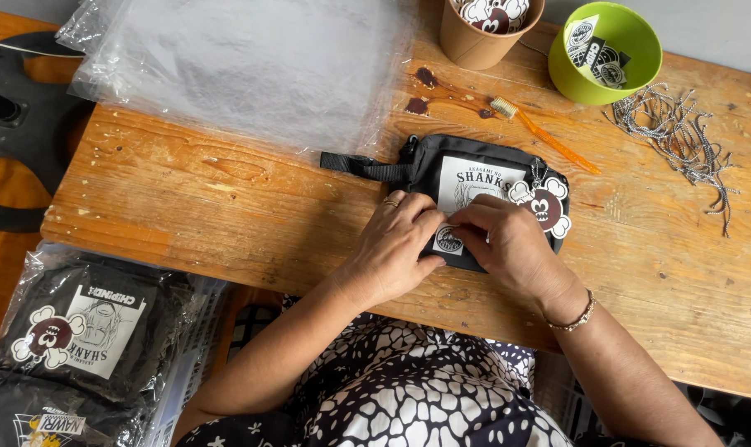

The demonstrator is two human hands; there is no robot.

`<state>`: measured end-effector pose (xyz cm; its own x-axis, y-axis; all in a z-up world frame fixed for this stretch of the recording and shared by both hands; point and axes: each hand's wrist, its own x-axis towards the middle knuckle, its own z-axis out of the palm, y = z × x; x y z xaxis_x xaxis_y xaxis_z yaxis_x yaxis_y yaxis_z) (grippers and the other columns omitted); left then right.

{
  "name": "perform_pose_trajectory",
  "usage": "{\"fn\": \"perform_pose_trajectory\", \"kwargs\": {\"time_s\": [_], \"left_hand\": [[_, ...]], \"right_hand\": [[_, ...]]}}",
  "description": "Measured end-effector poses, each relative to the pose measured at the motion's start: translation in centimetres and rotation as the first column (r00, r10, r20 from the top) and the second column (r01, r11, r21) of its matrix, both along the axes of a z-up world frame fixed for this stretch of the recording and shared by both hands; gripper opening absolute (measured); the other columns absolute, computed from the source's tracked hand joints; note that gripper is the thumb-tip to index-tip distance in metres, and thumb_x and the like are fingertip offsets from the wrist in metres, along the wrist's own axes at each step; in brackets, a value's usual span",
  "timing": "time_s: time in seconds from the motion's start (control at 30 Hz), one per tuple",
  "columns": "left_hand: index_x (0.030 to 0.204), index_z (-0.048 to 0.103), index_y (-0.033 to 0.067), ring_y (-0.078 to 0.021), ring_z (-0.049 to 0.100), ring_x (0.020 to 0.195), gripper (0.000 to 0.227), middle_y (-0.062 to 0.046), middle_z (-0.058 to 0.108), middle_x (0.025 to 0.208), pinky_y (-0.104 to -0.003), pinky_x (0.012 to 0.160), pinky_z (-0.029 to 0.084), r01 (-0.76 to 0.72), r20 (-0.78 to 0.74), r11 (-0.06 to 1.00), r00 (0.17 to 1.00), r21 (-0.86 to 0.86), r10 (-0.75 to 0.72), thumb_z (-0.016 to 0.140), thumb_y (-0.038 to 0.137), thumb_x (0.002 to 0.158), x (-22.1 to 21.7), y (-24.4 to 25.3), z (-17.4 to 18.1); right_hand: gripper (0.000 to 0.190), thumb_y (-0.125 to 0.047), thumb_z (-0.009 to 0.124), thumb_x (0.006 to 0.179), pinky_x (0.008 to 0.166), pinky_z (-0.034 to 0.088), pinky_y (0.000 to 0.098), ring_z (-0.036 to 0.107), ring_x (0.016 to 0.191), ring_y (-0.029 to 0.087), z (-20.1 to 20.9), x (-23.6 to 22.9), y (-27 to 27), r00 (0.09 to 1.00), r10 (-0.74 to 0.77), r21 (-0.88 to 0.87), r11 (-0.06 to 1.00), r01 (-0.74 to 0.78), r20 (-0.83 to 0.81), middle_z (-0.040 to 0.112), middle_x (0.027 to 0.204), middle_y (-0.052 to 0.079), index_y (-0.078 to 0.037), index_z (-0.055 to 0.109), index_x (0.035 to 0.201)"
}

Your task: The person attaches a cartoon bear sticker to a black pouch using a string, then places a small card on top. They proceed to wrap the pouch in a clear plastic bag, smoothing the plastic to secure the contents.

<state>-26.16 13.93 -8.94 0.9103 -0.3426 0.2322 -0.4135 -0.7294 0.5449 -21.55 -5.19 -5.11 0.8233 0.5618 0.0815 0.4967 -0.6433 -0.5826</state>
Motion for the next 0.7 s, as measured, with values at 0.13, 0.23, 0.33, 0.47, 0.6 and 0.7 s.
{"fn": "perform_pose_trajectory", "kwargs": {"time_s": [0.13, 0.23, 0.33, 0.47, 0.6, 0.7], "left_hand": [[0.114, 0.070, 0.0060, -0.0288, 0.057, 0.109, 0.040, -0.011, 0.061, 0.110, -0.041, 0.093, 0.048, 0.009, -0.049, 1.000, 0.999, -0.023, -0.010, 0.083, 0.022, 0.080, 0.7, 0.3, 0.3], [0.111, 0.071, 0.0051, -0.0290, 0.059, 0.105, 0.035, -0.010, 0.063, 0.105, -0.040, 0.091, 0.050, -0.029, -0.089, 0.998, 0.996, -0.055, 0.024, 0.082, 0.014, 0.079, 1.3, 0.3, -0.4], [0.110, 0.071, 0.0063, -0.0318, 0.060, 0.105, 0.039, -0.010, 0.063, 0.106, -0.044, 0.091, 0.051, -0.030, -0.078, 0.996, 0.997, -0.083, 0.023, 0.085, 0.016, 0.075, 1.5, 0.4, -0.3], [0.109, 0.071, 0.0073, -0.0313, 0.059, 0.103, 0.044, -0.009, 0.061, 0.106, -0.044, 0.087, 0.051, -0.018, -0.077, 0.993, 0.997, -0.114, 0.009, 0.088, 0.021, 0.071, 1.5, 0.5, 0.2], [0.114, 0.070, 0.0065, -0.0316, 0.060, 0.103, 0.049, -0.010, 0.061, 0.107, -0.043, 0.087, 0.051, -0.016, -0.082, 0.994, 0.997, -0.107, 0.008, 0.088, 0.023, 0.072, 1.6, 0.6, 0.3], [0.124, 0.065, 0.0048, -0.0325, 0.061, 0.104, 0.057, -0.012, 0.061, 0.109, -0.043, 0.087, 0.051, -0.041, -0.097, 0.993, 0.995, -0.107, 0.030, 0.087, 0.020, 0.074, 1.6, 0.5, 0.6]], "right_hand": [[0.013, -0.002, 0.075, 0.087, 0.063, 0.058, 0.0395, 0.072, 0.076, 0.030, -0.6, 0.1, -0.1, 1.000, 0.005, 0.021, 1.000, -0.005, 0.009, 0.072, 0.084, 0.012, -0.007, 0.078, 0.098], [0.012, -0.004, 0.076, 0.085, 0.064, 0.057, 0.0408, 0.072, 0.078, 0.031, -1.0, 0.0, -0.1, 1.000, 0.019, 0.046, 0.999, -0.019, 0.012, 0.071, 0.086, 0.011, -0.008, 0.078, 0.096], [0.012, -0.004, 0.075, 0.085, 0.065, 0.058, 0.0419, 0.072, 0.080, 0.032, -1.3, -0.1, -0.2, 1.000, 0.007, 0.067, 0.998, -0.007, 0.009, 0.070, 0.087, 0.012, -0.009, 0.077, 0.096], [0.010, -0.002, 0.075, 0.086, 0.065, 0.057, 0.0415, 0.071, 0.080, 0.033, -1.4, 0.1, -0.5, 1.000, 0.004, 0.113, 0.994, -0.005, 0.015, 0.069, 0.085, 0.013, -0.006, 0.077, 0.095], [0.012, 0.001, 0.074, 0.088, 0.067, 0.058, 0.0397, 0.071, 0.083, 0.032, -1.7, 1.1, -1.0, 0.996, -0.047, 0.141, 0.989, 0.036, 0.076, 0.068, 0.088, 0.013, -0.005, 0.078, 0.098], [0.011, -0.001, 0.075, 0.088, 0.067, 0.057, 0.0390, 0.070, 0.084, 0.031, -2.7, 1.9, -1.5, 0.996, -0.058, 0.173, 0.984, 0.046, 0.069, 0.067, 0.089, 0.012, -0.005, 0.077, 0.098]]}}
